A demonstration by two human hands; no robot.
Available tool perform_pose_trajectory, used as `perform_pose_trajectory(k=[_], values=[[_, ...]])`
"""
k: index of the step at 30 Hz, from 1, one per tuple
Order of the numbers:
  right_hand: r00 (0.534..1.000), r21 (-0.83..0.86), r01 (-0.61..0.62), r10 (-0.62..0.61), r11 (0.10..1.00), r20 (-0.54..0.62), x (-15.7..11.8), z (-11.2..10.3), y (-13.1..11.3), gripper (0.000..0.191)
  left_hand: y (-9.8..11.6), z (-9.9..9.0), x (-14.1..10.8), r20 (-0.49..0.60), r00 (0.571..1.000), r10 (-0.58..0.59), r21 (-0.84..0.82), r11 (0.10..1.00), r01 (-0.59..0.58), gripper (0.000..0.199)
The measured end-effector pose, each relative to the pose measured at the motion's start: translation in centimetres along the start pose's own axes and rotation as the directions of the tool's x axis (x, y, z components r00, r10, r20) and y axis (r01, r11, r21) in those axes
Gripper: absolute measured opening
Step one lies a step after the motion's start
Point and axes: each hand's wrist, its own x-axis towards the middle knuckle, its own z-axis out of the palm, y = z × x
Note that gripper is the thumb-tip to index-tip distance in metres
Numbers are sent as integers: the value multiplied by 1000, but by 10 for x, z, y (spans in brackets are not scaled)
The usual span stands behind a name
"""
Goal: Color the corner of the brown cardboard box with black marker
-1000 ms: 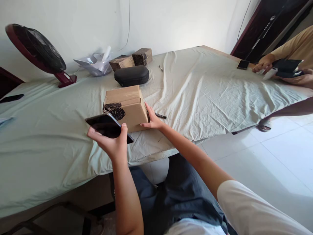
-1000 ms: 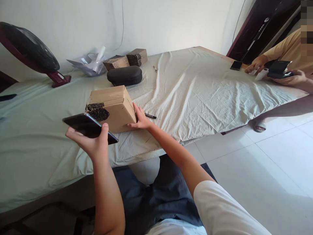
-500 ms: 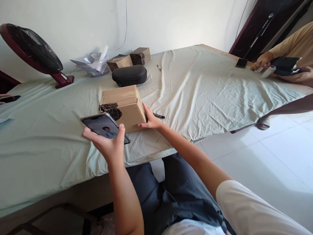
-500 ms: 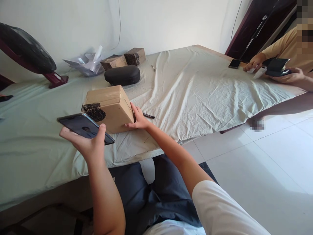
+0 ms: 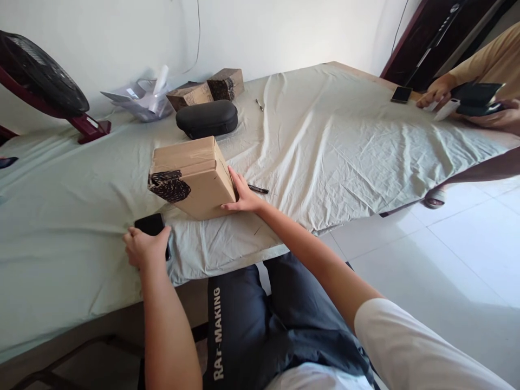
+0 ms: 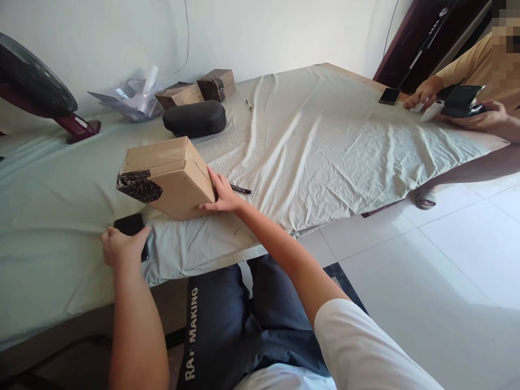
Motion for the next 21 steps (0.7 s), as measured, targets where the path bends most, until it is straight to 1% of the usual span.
perform_pose_trajectory(k=[5,9,15,21], values=[[1000,-9,7,-7,1000,-1,-1,-2,-1,164,13,19,13,-13,997,80,31,996,-79,107],[1000,-1,15,-15,1000,15,-3,-3,-3,163,13,28,16,-21,994,103,17,995,-103,109],[1000,20,12,-12,1000,13,-6,-4,-3,166,8,32,16,-8,989,146,-20,989,-147,112],[999,43,-33,31,999,32,-10,-6,-4,170,10,32,13,-18,994,109,-24,994,-109,113]])
